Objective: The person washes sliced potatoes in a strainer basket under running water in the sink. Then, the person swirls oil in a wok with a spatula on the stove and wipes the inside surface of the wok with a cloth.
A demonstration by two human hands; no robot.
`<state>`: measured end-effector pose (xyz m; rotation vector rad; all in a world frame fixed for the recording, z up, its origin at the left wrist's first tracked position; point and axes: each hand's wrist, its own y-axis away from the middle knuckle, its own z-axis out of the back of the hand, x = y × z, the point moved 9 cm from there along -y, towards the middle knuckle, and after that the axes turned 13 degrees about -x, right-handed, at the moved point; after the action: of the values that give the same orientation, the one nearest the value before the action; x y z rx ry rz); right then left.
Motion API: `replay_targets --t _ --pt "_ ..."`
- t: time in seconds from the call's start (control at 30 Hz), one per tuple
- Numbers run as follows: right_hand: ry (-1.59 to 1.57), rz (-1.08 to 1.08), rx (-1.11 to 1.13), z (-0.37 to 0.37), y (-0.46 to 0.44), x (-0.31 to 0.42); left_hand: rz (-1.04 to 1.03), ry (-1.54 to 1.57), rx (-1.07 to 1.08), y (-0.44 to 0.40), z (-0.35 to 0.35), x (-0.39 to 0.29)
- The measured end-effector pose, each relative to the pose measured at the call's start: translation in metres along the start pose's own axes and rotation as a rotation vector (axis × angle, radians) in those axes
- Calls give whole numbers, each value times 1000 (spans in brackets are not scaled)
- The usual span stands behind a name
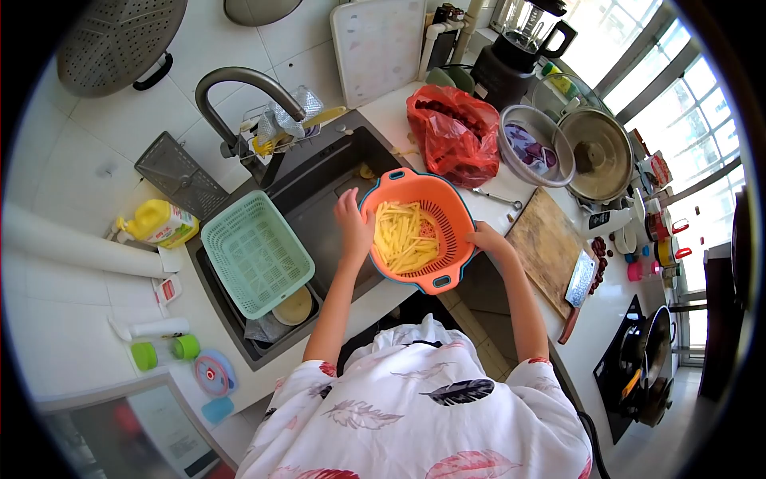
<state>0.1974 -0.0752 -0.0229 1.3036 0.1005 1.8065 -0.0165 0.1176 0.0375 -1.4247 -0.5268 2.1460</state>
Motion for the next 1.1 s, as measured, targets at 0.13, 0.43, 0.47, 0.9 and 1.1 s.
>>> replay_targets --t 0.13,0.43,0.47,0.9,1.1 --pt "-49 30 -71 11 8 -14 476 87 367 21 -28 38" --pt "-247 -22 -255 -5 1 -30 -91 -236 -275 -75 54 27" --pt "-329 -48 -268 -14 13 -17 -119 -309 -320 -90 63 33" --pt "-538 -70 -69 -110 -10 64 -30 -472 -98 -105 65 80" --pt "-549 -113 -2 -134 -27 72 36 -398 -43 -104 67 84"
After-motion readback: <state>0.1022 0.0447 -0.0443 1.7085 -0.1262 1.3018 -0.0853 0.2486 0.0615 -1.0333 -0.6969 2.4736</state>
